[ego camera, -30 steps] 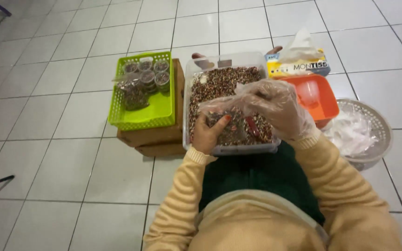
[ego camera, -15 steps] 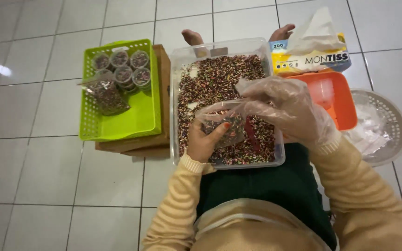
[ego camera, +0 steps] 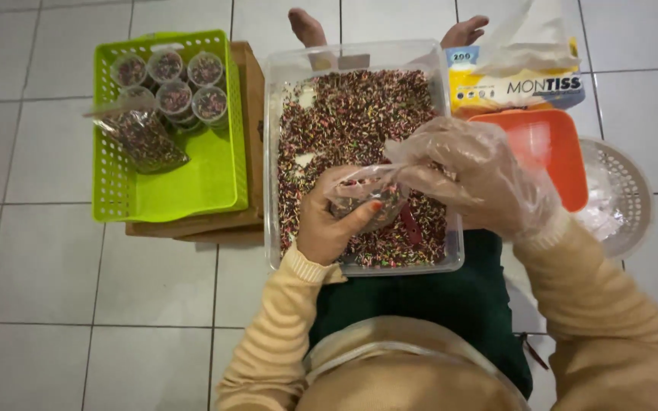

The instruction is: Packaging multi-colored sprinkles into small plastic bags using a spoon

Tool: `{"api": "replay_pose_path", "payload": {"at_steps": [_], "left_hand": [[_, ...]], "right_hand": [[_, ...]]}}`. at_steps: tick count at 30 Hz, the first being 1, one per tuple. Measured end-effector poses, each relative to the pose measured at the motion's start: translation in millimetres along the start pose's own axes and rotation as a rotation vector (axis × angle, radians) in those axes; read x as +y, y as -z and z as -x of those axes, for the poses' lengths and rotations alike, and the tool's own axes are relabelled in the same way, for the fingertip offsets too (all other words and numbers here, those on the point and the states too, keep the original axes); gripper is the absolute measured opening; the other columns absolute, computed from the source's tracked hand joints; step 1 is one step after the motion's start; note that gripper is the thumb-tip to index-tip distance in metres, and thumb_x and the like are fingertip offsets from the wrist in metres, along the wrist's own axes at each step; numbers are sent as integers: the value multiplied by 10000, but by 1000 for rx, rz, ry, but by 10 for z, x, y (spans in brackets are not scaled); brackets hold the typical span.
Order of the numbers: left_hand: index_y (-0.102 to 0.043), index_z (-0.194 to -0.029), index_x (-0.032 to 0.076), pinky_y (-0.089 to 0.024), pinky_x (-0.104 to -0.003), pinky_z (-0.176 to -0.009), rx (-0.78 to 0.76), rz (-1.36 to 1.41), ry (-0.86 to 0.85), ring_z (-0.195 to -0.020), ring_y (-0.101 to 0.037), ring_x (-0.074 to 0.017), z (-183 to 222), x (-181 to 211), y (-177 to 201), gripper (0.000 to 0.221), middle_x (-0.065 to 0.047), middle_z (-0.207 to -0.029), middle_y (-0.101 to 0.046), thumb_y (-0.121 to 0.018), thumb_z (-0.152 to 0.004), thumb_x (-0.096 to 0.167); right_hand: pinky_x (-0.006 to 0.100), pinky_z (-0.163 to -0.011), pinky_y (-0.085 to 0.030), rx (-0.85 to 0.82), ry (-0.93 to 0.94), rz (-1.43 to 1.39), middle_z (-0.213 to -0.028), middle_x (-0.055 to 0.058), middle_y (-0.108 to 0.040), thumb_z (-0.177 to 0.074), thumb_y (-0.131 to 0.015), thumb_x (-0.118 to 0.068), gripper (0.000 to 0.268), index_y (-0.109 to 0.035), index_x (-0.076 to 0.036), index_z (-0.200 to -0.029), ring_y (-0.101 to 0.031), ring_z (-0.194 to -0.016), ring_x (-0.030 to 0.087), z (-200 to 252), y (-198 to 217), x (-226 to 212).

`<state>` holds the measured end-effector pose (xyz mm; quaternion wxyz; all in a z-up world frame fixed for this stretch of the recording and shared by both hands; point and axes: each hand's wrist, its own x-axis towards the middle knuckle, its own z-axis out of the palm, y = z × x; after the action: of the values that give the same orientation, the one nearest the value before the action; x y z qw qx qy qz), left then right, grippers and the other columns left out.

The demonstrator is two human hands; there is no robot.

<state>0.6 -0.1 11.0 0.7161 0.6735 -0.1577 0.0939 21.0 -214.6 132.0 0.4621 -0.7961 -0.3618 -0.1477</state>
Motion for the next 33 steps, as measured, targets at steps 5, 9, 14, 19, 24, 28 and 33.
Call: {"api": "replay_pose_path", "payload": {"at_steps": [5,9,14,19,24,28,33], "left_hand": [[-687,-1168,68,-582,-412,-797,-18,34,7,-898,-729,-290,-28,214,-52,419,-180,-1030,-754,-878,-799,119],[-695,-1169,97,-578,-375,-781,-8,-3,-11,-908,-740,-253,-3,184,-23,455,-153,-1035,-771,-905,-769,156],[-598,-1262,182,-635,-299,-786,-156,-106,-53,-932,-746,-189,36,236,26,403,-66,-1169,-715,-795,-913,223],[-612,-1275,165,-608,-268,-793,-161,-130,-44,-913,-743,-154,62,231,39,403,-49,-1201,-704,-790,-919,226],[-594,-1294,138,-617,-312,-893,-194,-167,-101,-1049,-746,-218,66,255,13,445,-102,-1232,-710,-799,-899,122],[-607,-1272,144,-638,-293,-805,-192,-269,-134,-934,-760,-175,95,175,-32,478,-73,-1168,-738,-858,-867,189],[-585,-1297,105,-584,-388,-824,-223,-350,-125,-952,-743,-271,125,83,-54,568,-114,-1161,-734,-851,-798,158]], "right_hand": [[403,-697,-610,-83,-28,-9,-940,186,-720,-954,-746,-133,128,-703,-11,-951,-726,-864,313,-142,59,-224],[412,-789,-610,-60,-69,-53,-995,205,-726,-990,-692,-158,154,-708,-4,-989,-717,-933,318,-110,39,-252],[358,-730,-624,-162,133,109,-966,182,-729,-969,-705,-76,146,-698,60,-1021,-719,-797,241,-154,86,-198],[357,-654,-524,-171,130,189,-881,139,-694,-995,-706,-33,105,-670,56,-952,-630,-705,227,-148,88,-269],[452,-905,-607,-242,124,132,-1095,203,-749,-1059,-497,-126,295,-697,86,-1107,-733,-1015,347,-120,129,-265],[327,-581,-615,-238,184,311,-933,225,-742,-1004,-686,-184,259,-736,69,-1027,-736,-749,274,-154,90,-297],[367,-644,-584,-293,220,566,-944,128,-714,-994,-793,-233,252,-719,-51,-1152,-697,-770,225,-110,21,-381]]}}
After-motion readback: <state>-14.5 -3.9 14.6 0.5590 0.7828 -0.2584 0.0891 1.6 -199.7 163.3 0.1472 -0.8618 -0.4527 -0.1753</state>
